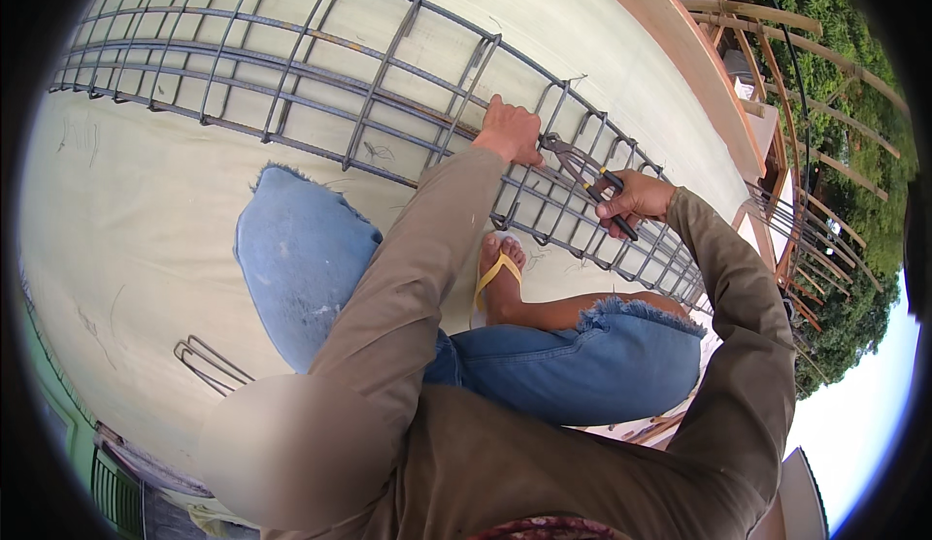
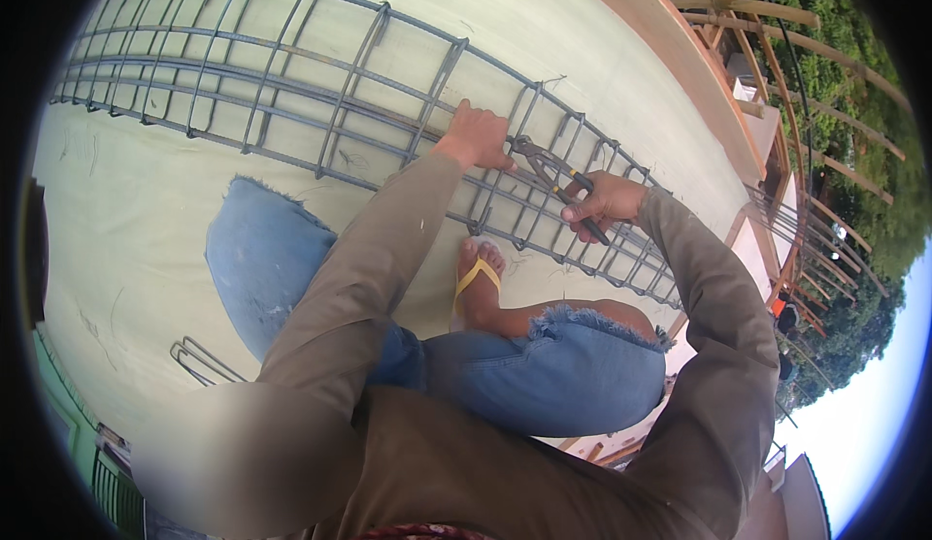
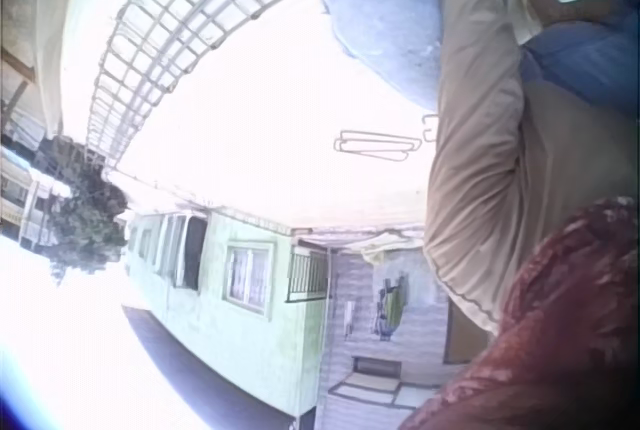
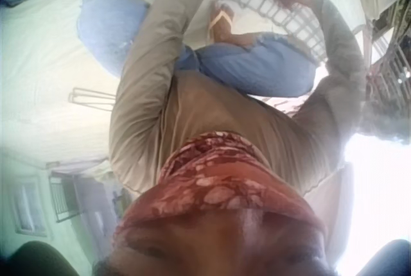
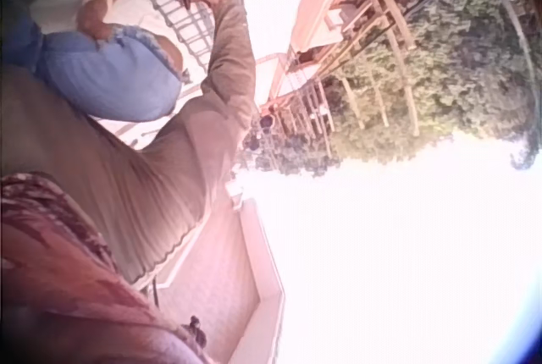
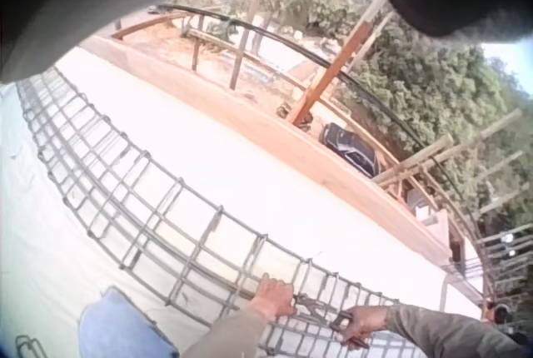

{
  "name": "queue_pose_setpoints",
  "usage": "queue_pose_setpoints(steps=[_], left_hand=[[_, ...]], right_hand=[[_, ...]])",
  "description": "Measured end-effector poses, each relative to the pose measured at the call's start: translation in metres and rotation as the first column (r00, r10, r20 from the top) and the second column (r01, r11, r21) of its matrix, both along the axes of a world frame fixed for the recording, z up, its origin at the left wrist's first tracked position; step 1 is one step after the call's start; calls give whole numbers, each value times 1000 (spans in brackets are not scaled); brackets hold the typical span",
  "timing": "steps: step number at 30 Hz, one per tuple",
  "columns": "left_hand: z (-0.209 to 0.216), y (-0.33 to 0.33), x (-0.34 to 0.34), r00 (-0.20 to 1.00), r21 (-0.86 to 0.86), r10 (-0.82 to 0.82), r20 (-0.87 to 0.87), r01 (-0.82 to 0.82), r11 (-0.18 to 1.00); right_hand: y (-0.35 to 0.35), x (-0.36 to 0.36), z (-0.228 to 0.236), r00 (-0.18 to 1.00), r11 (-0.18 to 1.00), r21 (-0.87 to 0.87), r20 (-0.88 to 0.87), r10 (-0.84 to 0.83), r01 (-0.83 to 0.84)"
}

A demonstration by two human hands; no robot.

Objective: The person assembles a rebar grid on a rooftop by tying intersecting steel bars with wire using pliers. They move along the grid, positioning and securing each intersection while other workers are visible nearby.

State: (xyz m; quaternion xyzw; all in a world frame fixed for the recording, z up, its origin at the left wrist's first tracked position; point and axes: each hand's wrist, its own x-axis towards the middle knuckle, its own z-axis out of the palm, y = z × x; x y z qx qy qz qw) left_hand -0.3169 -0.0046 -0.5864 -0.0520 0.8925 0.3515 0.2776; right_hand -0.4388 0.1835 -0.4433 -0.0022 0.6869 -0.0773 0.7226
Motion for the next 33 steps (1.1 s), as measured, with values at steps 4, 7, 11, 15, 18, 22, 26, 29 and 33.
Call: queue_pose_setpoints(steps=[4,7,11,15,18,22,26,29,33], left_hand=[[-5,-3,5,990,-3,-50,-131,50,999],[-19,-11,-14,997,59,-78,19,77,995],[-25,-8,-33,957,257,184,224,-240,936],[2,0,-42,963,197,84,256,-137,971],[-22,2,-50,965,251,77,251,-141,958],[-34,-2,-53,951,297,38,306,-133,945],[-40,2,-58,947,299,46,319,-146,943],[-41,3,-59,957,302,30,290,-121,945],[-37,-3,-56,946,320,38,323,-147,936]], right_hand=[[14,36,-7,987,997,-58,-150,-65,57],[14,58,-7,965,993,-98,-243,-95,73],[16,72,-12,946,981,-162,-287,-151,107],[18,77,-13,938,978,-154,-296,-183,142],[35,105,-37,881,961,-195,-397,-259,195],[44,148,-77,765,935,-275,-544,-344,224],[48,165,-88,702,938,-269,-625,-342,218],[56,145,-67,666,964,-266,-720,-195,-5],[36,99,-5,400,863,108,-853,335,-493]])
